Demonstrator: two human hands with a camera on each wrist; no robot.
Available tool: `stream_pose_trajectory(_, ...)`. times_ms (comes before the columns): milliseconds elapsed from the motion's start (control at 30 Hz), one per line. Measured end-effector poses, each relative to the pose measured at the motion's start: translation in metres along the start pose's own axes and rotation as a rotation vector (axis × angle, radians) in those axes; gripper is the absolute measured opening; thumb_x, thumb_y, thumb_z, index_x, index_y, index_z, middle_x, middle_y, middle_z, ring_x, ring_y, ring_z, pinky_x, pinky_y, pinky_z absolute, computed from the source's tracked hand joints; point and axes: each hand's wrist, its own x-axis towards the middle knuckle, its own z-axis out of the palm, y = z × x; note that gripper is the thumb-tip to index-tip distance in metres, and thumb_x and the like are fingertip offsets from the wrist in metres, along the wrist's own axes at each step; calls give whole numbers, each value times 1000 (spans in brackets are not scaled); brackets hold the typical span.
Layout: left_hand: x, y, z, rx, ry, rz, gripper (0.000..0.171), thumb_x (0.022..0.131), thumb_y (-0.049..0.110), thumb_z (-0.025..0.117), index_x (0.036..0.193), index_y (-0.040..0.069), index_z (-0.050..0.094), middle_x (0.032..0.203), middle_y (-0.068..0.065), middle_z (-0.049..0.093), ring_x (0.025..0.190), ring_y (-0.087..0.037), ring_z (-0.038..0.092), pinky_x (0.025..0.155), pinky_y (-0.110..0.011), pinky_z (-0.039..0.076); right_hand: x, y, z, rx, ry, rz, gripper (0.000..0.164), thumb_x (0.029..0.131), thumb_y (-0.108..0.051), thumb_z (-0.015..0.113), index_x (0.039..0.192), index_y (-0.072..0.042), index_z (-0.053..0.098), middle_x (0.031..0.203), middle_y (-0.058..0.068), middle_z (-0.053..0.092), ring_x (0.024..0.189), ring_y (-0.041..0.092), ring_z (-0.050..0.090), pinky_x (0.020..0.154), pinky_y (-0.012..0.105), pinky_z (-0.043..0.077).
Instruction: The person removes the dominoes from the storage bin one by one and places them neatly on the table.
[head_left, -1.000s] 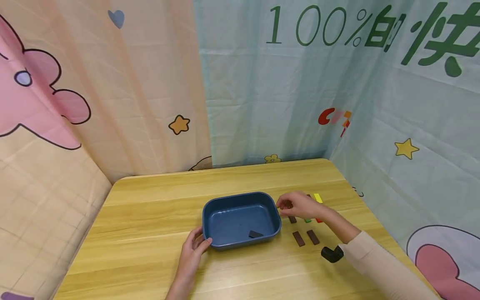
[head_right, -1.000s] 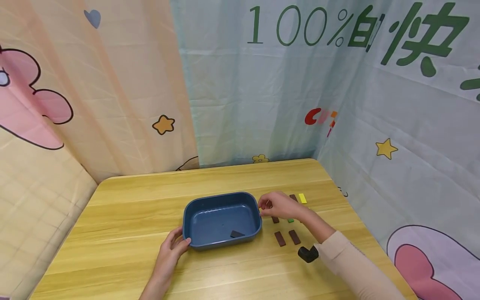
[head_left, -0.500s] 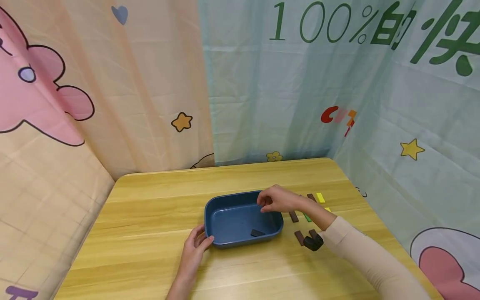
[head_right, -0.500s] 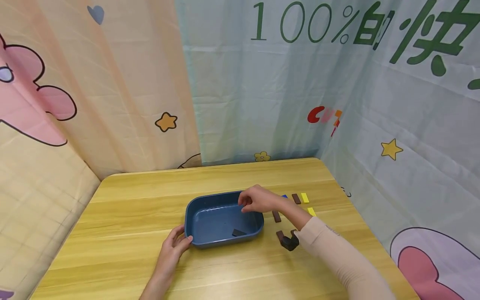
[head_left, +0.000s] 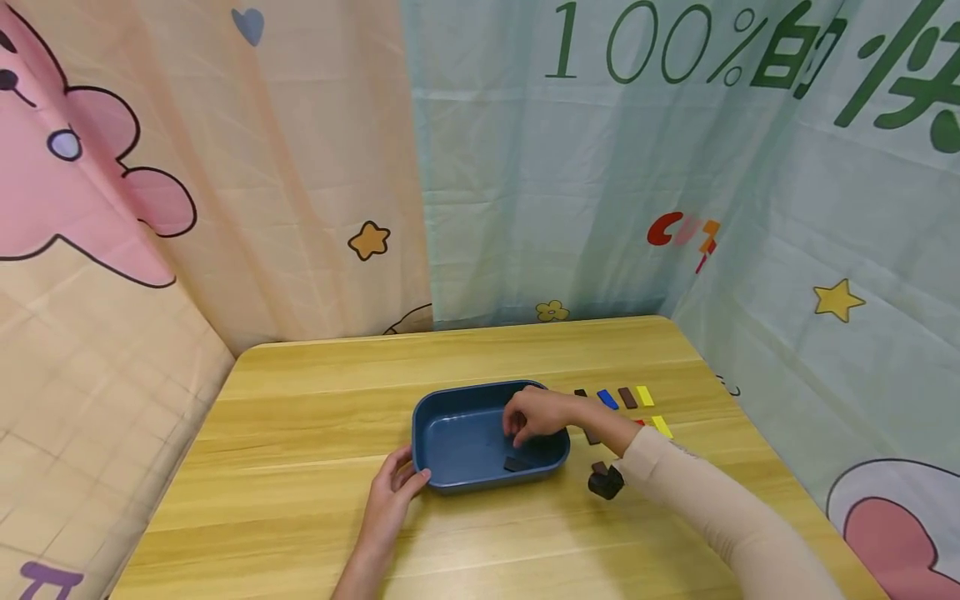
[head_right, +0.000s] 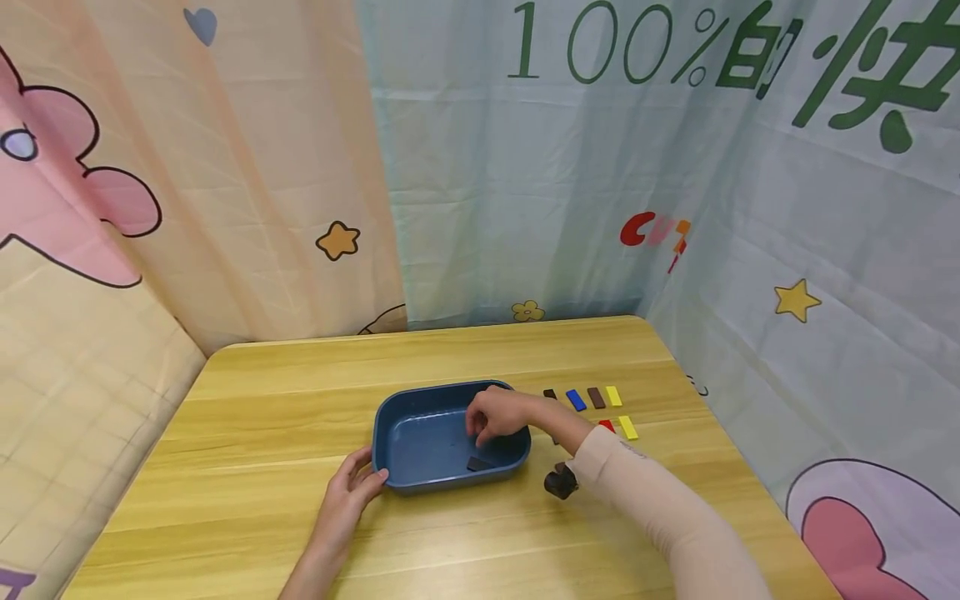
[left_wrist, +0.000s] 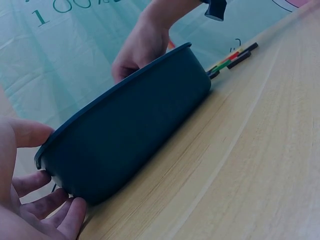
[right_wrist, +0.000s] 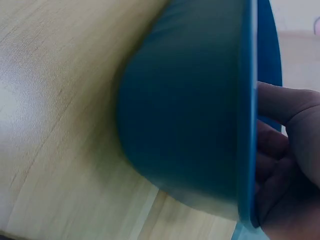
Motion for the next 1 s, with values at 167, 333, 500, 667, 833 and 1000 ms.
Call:
stream_pose_trajectory(167,1,1,2,-16,1,7,49,99,5,67,144,-5,49,147,-25,48,134,-39,50,91,-20,51,5,-7,3,-36,-72,43,19,83,-24,90,88,-15,74,76,-12,63,70,3,57,65,22,49)
stream_pose_trajectory(333,2,2,2,-8,-4,14,49,100,7,66,144,-5,49,148,-25,47,135,-40,49,91,-21,51,7,-9,9,-102,-91,77,26,79,-30,93,79,-18,69,72,-12,59,66,3,53,63,21,44)
stream_pose_trajectory(500,2,2,3,-5,-3,10,49,100,7,66,144,-5,49,148,-25,47,135,-39,49,91,-21,51,9,-6,13,-115,-58,77,21,83,-23,90,84,-18,70,75,-12,59,69,3,53,66,21,46)
stream_pose_trajectory(667,2,2,2,-6,-3,9,49,100,6,66,144,-5,49,147,-25,48,135,-39,50,90,-20,51,10,-8,16,-91,-34,71,16,87,-11,85,95,-15,72,82,-12,61,76,4,57,72,22,50)
stream_pose_trajectory(833,1,3,1,6,-6,3,50,100,8,66,145,-5,48,148,-25,47,135,-39,49,91,-21,50,8,-10,21,-82,-5,50,19,89,-3,80,97,-16,69,84,-12,60,77,5,57,72,23,50)
stream_pose_trajectory(1000,1,3,0,8,-8,-13,51,101,10,66,146,-4,47,149,-25,46,136,-38,49,92,-23,50,5,-12,22,-68,23,5,18,90,-1,76,98,-16,68,83,-11,58,75,5,55,70,22,49)
